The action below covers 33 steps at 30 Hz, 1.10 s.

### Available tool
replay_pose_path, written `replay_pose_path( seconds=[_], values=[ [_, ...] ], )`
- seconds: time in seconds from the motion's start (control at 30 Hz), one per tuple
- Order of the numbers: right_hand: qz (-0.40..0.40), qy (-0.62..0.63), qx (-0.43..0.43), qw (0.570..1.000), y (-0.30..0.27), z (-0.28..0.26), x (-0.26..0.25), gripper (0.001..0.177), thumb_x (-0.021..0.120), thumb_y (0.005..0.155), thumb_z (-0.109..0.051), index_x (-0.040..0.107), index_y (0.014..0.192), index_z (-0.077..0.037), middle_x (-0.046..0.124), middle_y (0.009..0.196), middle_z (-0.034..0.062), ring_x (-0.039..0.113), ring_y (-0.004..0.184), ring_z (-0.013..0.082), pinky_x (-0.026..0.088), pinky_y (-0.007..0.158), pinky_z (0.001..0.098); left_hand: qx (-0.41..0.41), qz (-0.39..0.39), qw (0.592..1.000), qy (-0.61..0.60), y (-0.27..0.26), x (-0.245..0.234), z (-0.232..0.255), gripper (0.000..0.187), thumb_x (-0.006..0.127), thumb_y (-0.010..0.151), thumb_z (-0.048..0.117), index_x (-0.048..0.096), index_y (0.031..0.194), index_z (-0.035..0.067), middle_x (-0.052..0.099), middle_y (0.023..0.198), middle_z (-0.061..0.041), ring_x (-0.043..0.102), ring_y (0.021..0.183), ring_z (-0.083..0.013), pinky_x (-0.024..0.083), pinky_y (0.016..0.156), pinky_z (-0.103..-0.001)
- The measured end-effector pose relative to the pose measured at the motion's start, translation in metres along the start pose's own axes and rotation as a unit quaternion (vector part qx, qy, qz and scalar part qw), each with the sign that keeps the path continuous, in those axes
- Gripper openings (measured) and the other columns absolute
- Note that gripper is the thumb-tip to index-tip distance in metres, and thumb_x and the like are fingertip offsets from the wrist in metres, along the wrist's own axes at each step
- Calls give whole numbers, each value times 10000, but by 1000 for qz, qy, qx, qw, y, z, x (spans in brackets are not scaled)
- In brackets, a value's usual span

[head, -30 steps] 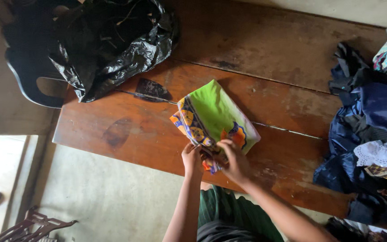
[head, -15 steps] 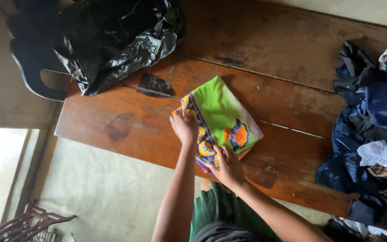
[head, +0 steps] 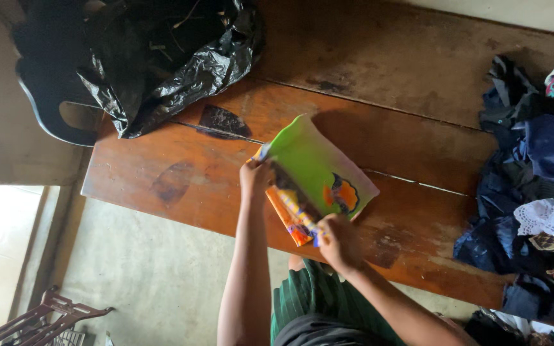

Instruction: The person folds several pieces of fabric, including a patterned item, a black cloth, a blue cloth, and a brown patterned cloth, one at a time on a wooden surface and places them into a shelf.

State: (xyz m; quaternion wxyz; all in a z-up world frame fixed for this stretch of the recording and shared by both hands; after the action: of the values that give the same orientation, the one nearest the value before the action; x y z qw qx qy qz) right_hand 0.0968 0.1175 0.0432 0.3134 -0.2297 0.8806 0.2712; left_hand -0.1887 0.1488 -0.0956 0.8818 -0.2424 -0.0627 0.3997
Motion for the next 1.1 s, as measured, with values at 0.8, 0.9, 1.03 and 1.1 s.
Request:
replay_pose_path(
  seconds=[0.8,0.9,1.03,1.1],
  values=[
    [-150,-150,400,892,5,169,39,727,668,918,-489,468,1504,-107,723,1156,238,692,1079,418,552,907,495,33,201,967,156,-145,45,-56,573,839,750,217,536,1153,-56,635,1073,-260,639,983,-414,519,877,-490],
    [-149,-85,383,908,-2,194,31,524,766,899,-480,699,1171,-37,772,1038,177,752,951,320,577,832,419,-59,71,991,-102,-121,47,-67,386,727,820,69,614,1173,-41,708,1020,-190,667,864,-302,529,761,-414],
    [-87,422,519,738,-40,205,20,445,801,794,-311,673,1135,-56,762,1012,69,729,915,214,593,759,372,-140,-176,888,-402,-115,41,-61,302,640,844,-54,633,1144,-20,712,1082,-151,720,930,-228,607,824,-361],
    [-96,444,555,697,-64,203,16,383,786,764,-273,668,1093,-116,763,998,25,738,904,180,610,736,383,-108,-152,927,-325,-115,31,-61,304,615,828,-58,661,1129,-48,729,1068,-182,703,879,-257,574,767,-377]
  ],
)
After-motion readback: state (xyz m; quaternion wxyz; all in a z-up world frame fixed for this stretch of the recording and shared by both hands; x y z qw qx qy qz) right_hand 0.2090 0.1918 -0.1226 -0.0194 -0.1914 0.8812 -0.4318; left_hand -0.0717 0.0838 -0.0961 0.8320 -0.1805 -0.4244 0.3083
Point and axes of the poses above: each hand's wrist, its own y-axis towards the middle knuckle, its own x-axis out of the palm, z = x × y, the point moved 5 cm from there along y, towards the middle knuckle
